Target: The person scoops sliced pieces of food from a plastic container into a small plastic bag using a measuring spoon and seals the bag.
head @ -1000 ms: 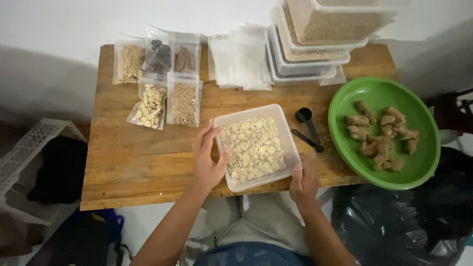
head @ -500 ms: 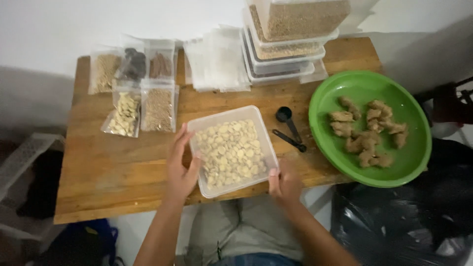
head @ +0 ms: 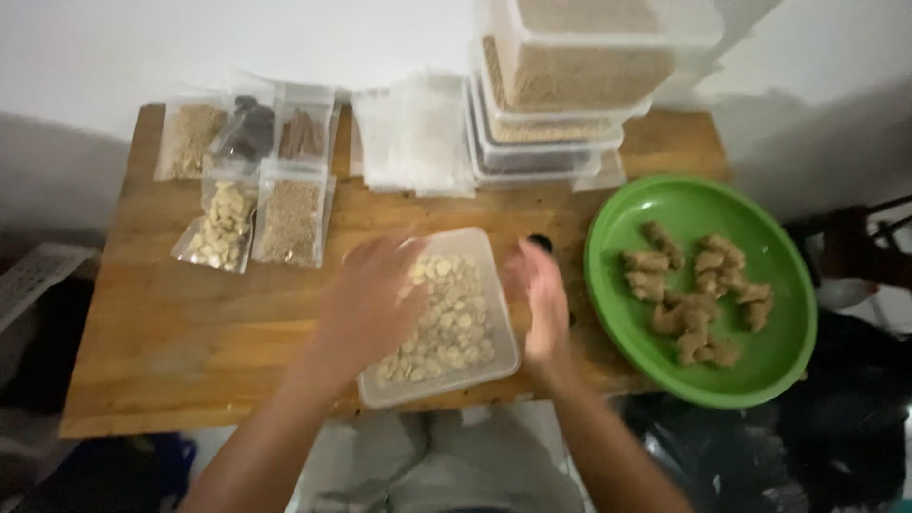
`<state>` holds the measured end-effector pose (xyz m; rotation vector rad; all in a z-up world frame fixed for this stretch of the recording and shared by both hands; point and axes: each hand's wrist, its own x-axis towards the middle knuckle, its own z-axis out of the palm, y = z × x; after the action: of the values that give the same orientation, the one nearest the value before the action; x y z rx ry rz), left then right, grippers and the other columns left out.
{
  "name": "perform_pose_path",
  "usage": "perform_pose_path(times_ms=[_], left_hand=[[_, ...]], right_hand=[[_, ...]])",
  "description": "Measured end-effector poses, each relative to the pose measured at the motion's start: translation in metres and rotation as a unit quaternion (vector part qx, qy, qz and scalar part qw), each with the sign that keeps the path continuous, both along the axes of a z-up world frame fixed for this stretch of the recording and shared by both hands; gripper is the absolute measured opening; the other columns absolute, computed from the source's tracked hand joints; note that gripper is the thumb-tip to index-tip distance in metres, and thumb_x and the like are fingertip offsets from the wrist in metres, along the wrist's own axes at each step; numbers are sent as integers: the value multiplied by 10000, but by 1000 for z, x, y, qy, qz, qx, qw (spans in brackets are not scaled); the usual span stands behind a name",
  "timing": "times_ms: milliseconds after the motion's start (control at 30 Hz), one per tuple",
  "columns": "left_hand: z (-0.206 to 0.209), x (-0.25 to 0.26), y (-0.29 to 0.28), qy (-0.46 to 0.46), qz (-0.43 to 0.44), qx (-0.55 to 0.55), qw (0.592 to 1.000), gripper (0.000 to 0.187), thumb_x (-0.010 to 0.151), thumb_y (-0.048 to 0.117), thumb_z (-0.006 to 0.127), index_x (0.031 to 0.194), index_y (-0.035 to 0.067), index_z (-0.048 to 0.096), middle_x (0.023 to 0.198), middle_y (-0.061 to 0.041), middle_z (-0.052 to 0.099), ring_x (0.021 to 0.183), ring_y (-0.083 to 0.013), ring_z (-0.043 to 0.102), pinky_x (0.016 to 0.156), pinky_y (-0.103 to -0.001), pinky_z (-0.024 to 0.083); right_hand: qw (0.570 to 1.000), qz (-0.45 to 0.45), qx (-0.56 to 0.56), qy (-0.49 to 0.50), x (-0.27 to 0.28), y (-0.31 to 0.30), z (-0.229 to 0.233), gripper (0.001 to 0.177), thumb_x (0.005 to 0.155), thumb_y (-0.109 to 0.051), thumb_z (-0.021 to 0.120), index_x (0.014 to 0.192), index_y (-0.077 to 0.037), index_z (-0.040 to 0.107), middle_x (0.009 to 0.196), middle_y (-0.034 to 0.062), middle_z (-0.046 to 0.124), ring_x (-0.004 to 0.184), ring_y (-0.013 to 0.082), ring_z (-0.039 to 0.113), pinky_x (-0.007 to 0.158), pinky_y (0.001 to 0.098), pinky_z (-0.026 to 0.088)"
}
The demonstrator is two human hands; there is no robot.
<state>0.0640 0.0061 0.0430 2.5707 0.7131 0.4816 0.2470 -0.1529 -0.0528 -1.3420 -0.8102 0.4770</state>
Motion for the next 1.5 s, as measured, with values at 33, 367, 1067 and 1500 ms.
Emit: perform_pose_path(times_ms=[33, 367, 1067, 1500], left_hand=[[-9, 19, -1, 8, 0, -4, 1000, 478, 934, 265, 619, 1391, 126, 591, 1354, -159, 629, 1295, -396, 557, 1095, -525, 385], [-40, 103, 10, 130, -61, 18, 989, 590, 1005, 530, 397, 1294, 69, 625, 1261, -162, 644, 1215, -351, 613, 1061, -509, 443], [-61, 102, 9, -14, -81, 145, 986, 421, 966, 446, 507, 1070, 45, 585, 1003, -154, 576, 1063, -357, 570, 947, -511, 466], [-70, 112, 8, 44, -69, 155, 984, 510, 901, 397, 433, 1162, -20, 569, 1066, -200, 580, 1078, -384, 554, 952, -511, 432]], right_hand=[[1000, 0, -4, 8, -1, 12, 1, 736, 1029, -565, 408, 1511, -8, 415, 1467, 185, 490, 1335, 285, 499, 1155, 441, 361], [977, 39, 88, 190, 0, 44, -28, 756, 1058, -626, 155, 1483, -62, 423, 1417, 130, 519, 1306, 282, 503, 1141, 405, 361], [977, 28, 55, 204, 9, 43, -44, 518, 1107, -472, 305, 1325, -41, 491, 1102, 83, 547, 1007, 208, 566, 941, 359, 465], [985, 56, 95, 134, 1, 49, -30, 573, 1097, -494, 335, 1453, -45, 358, 1323, 184, 470, 1257, 311, 474, 1135, 484, 332]])
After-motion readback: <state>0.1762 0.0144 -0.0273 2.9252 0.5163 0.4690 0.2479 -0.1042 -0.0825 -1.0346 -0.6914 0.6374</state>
